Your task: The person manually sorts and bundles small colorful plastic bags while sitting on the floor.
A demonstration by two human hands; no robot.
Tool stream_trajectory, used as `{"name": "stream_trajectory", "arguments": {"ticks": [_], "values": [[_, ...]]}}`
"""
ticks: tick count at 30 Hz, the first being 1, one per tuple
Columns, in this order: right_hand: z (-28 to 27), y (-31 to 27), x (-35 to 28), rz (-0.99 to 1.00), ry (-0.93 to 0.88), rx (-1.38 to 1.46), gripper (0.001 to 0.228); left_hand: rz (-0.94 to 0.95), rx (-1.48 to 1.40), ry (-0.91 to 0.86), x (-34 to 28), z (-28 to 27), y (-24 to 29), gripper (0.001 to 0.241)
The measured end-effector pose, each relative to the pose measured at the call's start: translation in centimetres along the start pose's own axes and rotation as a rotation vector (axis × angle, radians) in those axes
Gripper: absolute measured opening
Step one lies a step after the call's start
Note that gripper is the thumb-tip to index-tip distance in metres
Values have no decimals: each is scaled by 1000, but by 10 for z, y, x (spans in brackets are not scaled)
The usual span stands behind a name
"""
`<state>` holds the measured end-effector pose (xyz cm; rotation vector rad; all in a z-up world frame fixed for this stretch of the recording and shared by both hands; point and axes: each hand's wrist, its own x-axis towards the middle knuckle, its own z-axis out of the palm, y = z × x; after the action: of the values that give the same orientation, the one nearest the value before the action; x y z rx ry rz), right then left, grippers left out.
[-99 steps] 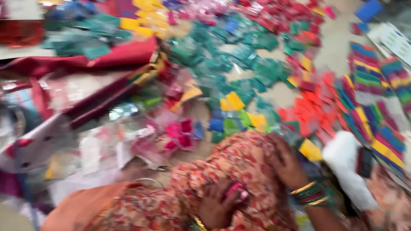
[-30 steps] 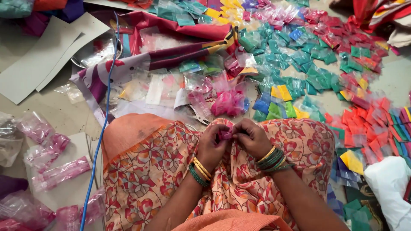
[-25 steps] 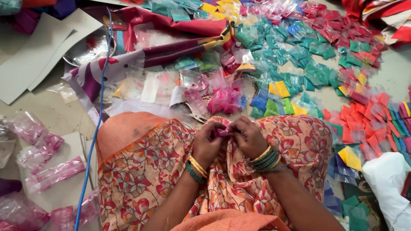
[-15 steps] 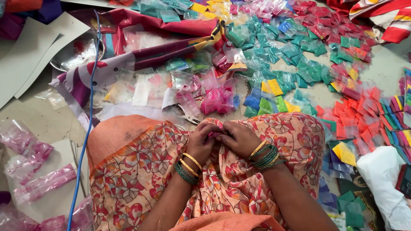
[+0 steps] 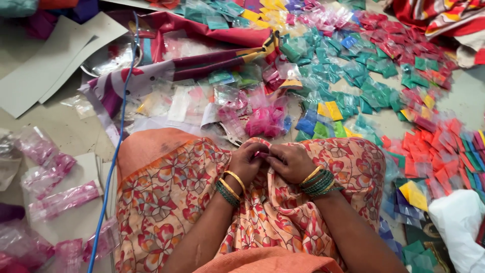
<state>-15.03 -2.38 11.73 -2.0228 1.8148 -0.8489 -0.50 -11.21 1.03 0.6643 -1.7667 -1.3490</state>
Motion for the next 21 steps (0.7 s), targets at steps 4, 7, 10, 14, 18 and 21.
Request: {"name": "stream_trajectory", "arguments": {"ticks": [4, 7, 10, 14, 18, 21], "values": [[3, 8, -5, -30, -2, -86, 16, -61, 0, 8, 0, 7, -10, 34], [6, 19, -5, -180, 3, -199, 14, -160, -74, -31, 6, 16, -28, 33], [1, 3, -3, -158, -11, -229, 16, -292, -184, -108, 12, 13, -40, 31], [6, 15, -6, -134, 29, -251, 20, -420, -493, -213, 21, 10, -70, 33], [9, 38, -9, 106, 129, 186, 17, -403, -708, -188, 23, 10, -67, 29], [16, 54, -12, 268, 143, 526, 16, -344, -547, -108, 20, 12, -64, 28]]}}
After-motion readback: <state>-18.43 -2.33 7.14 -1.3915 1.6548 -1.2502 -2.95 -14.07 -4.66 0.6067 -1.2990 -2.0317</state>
